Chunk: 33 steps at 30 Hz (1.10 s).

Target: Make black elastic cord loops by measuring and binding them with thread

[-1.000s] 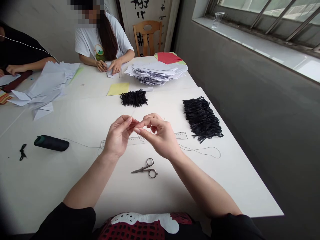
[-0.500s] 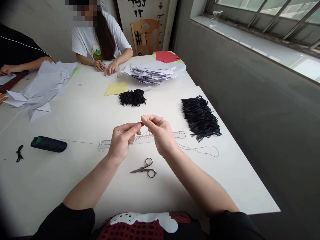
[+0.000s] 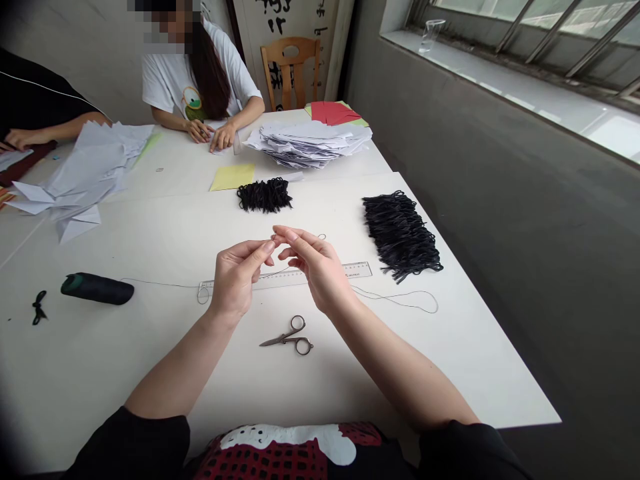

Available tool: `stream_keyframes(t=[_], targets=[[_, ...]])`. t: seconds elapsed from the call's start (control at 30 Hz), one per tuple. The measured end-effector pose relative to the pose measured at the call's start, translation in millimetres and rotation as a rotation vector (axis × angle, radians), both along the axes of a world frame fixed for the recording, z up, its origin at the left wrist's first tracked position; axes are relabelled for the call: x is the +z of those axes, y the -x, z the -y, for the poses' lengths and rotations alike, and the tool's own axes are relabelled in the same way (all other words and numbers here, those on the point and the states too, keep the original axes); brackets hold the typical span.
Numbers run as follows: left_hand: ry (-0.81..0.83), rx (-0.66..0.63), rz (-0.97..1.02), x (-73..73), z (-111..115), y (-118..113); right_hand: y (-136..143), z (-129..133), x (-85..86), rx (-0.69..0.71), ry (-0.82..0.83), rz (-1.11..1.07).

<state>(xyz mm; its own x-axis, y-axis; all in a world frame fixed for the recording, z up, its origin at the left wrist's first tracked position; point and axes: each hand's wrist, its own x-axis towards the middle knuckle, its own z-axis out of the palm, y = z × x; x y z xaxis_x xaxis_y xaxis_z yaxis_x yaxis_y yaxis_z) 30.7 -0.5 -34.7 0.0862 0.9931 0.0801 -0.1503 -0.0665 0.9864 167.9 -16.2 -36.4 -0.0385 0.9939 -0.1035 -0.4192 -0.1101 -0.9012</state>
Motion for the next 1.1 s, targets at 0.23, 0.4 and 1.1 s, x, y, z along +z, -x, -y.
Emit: stream_keyframes(t=[0.23, 0.4, 1.1], targets=[[-0.032, -0.02, -0.041, -0.4, 3, 0, 4, 0, -3.7, -0.008, -0.044, 0.051], [-0.019, -0.031, -0.044, -1.2, 3, 1, 2, -2, -6.9, -0.02, -0.038, 0.08], [-0.07, -0.169, -0.492, -22.2, -11, 91, -53, 1, 8.9, -0.2, -0.097, -0.053]])
